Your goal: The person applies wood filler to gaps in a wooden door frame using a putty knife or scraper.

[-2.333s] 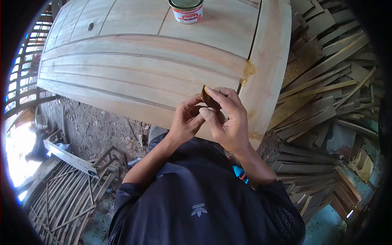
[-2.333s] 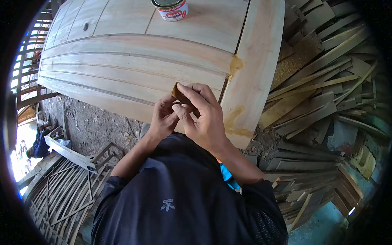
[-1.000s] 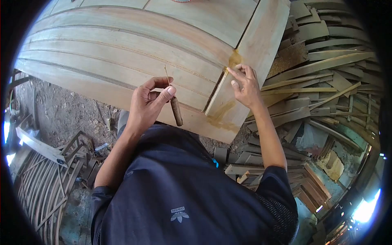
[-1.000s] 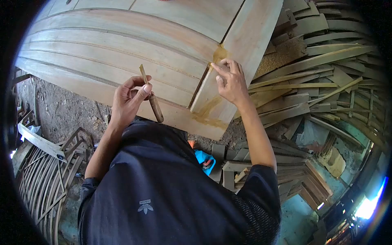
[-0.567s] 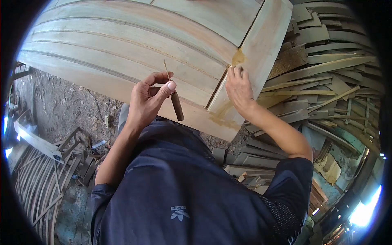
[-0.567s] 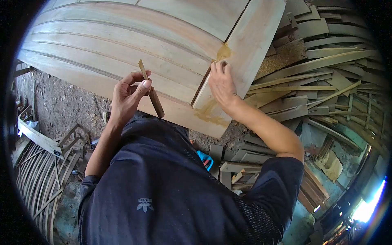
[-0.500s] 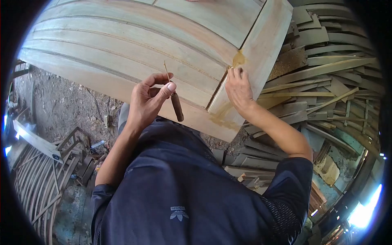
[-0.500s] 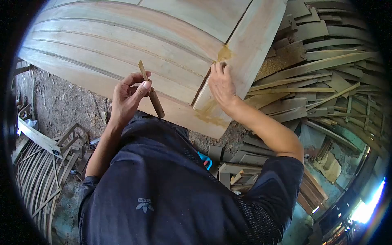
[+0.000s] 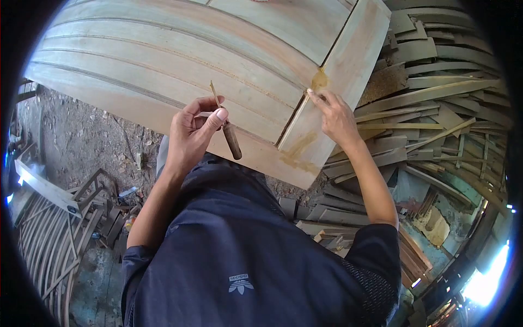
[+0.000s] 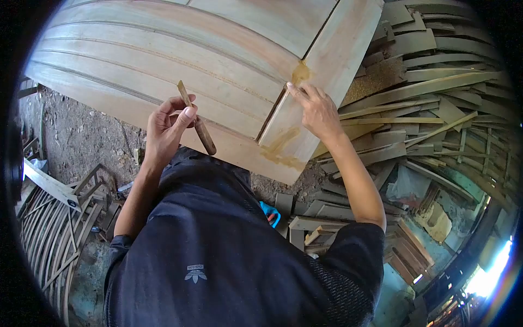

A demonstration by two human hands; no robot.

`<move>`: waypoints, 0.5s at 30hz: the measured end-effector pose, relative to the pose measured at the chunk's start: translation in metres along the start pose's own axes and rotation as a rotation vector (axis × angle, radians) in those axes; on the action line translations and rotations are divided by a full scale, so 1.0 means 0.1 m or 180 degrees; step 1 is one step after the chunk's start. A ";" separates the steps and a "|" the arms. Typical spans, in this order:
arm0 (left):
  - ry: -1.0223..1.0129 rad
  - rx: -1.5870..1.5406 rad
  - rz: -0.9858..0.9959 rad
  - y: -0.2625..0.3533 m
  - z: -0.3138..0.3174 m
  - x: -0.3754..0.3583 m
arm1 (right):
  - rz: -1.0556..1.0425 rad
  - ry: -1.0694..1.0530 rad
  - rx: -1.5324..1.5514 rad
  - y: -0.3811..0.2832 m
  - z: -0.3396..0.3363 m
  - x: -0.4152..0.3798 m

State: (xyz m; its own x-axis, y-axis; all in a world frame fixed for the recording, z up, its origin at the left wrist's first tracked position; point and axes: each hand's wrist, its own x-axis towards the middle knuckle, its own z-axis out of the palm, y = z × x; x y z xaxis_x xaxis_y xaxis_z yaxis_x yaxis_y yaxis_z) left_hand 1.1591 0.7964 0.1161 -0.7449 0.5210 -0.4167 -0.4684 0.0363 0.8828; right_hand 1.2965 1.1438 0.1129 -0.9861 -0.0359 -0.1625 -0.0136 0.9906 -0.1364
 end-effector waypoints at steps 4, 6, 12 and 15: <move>-0.0072 -0.0042 -0.0043 -0.02 0.01 0.00 | -0.0032 0.0024 -0.0292 -0.02 0.05 0.02; -0.0089 -0.0014 -0.0048 -0.02 0.00 -0.01 | -0.0149 0.0004 -0.0595 -0.05 0.05 0.05; -0.0074 0.0065 0.0002 -0.01 -0.02 -0.02 | -0.0286 -0.0159 -0.0584 -0.08 -0.06 0.20; -0.0090 0.0051 0.0012 0.00 -0.03 -0.03 | -0.0348 -0.0210 -0.0274 0.08 -0.10 0.25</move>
State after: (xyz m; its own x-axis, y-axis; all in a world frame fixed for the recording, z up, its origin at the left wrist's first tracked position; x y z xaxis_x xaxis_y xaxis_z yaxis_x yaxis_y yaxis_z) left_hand 1.1599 0.7928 0.1166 -0.7328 0.5450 -0.4074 -0.4578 0.0480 0.8878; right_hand 1.2705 1.1525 0.1178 -0.9649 -0.1499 -0.2156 -0.1371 0.9879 -0.0731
